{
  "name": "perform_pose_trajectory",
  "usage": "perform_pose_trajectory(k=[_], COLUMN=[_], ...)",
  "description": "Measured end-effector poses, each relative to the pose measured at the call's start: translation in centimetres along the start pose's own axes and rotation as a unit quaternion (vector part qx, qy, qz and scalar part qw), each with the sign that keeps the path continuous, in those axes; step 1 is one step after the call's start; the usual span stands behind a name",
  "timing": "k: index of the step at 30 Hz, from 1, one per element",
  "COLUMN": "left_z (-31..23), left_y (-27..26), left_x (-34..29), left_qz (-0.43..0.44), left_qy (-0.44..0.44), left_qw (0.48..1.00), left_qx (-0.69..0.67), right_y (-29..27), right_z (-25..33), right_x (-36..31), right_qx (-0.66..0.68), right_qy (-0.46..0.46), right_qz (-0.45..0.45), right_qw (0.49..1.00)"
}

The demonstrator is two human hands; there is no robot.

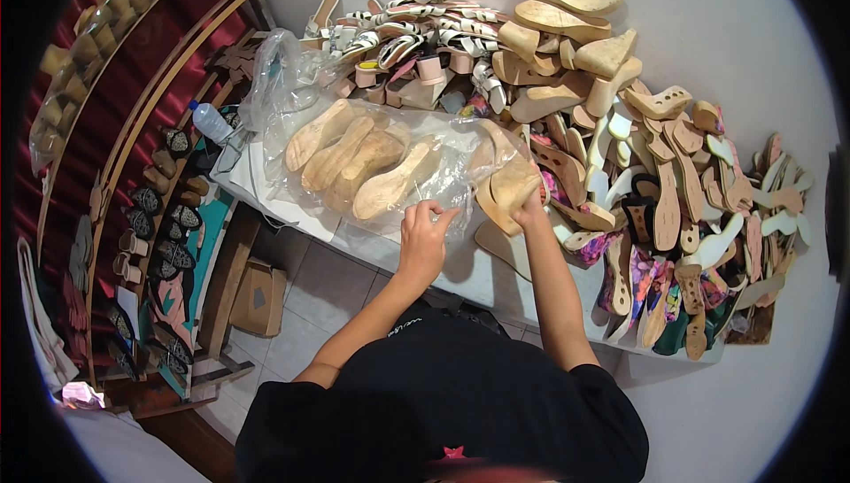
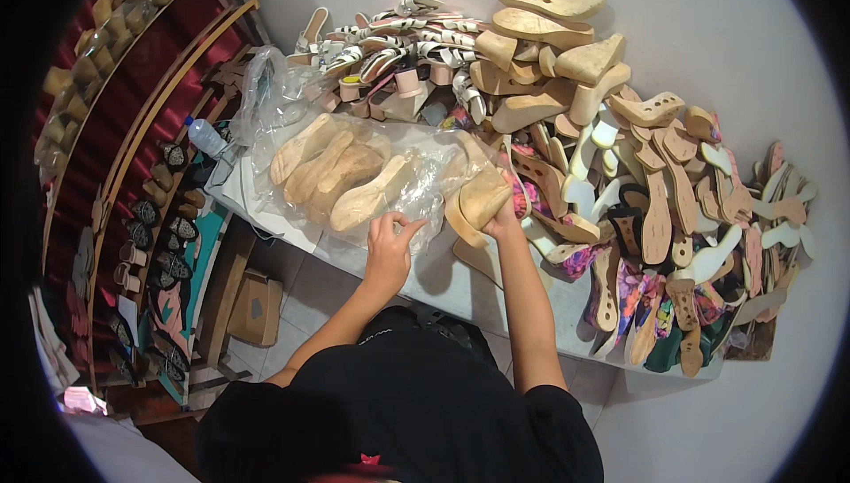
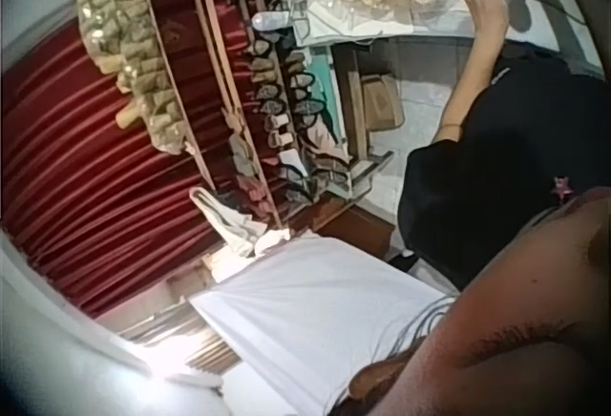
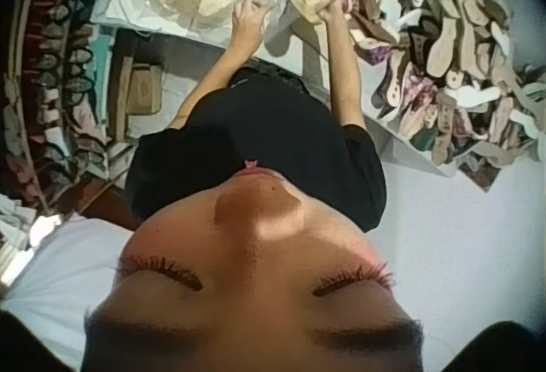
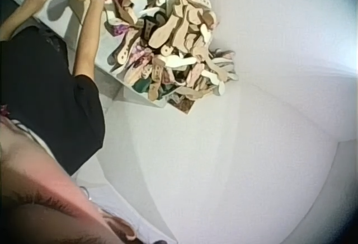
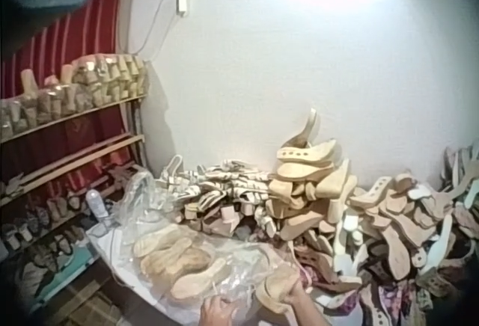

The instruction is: Organizing and bagging wooden shoe lasts for storage or production.

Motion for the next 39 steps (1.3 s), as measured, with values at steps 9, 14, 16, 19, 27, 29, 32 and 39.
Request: perform_pose_trajectory(k=[9,14,16,19,27,29,32,39], left_z=[5.9,10.4,10.9,10.2,12.6,11.5,9.0,6.8], left_y=[-2.3,1.3,1.9,1.8,1.8,0.1,-2.7,-3.2], left_x=[-1.1,-1.8,-1.8,-0.9,-1.3,-0.8,0.1,0.4], left_qz=[-0.017,-0.003,-0.038,-0.091,-0.116,-0.119,-0.125,-0.087], left_qy=[-0.233,-0.273,-0.312,-0.354,-0.359,-0.323,-0.226,-0.197], left_qw=[0.971,0.885,0.823,0.702,0.761,0.853,0.951,0.976], left_qx=[-0.048,-0.376,-0.473,-0.611,-0.528,-0.393,-0.168,-0.031], right_y=[3.5,3.2,3.7,2.6,-7.4,-7.4,2.2,5.3], right_z=[-2.6,-3.7,-3.8,-3.1,-0.4,-0.3,-0.9,-2.2], right_x=[1.8,1.4,0.2,-2.3,-9.2,-11.2,-15.3,-14.4], right_qx=[0.161,0.308,0.236,0.073,-0.183,-0.194,-0.156,-0.047], right_qy=[-0.047,0.092,0.134,0.166,0.168,0.210,0.084,0.032], right_qz=[0.094,0.025,0.065,0.176,-0.115,-0.107,-0.169,-0.193], right_qw=[0.981,0.946,0.960,0.968,0.962,0.952,0.970,0.980])
Point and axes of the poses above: each hand's wrist, its own x-axis towards the middle knuckle, its own y-axis out of the palm, z = x × y, the point moved 9 cm from there along x, towards the middle knuckle, and after that the axes turned 10 degrees about x, right-handed, at the moved point
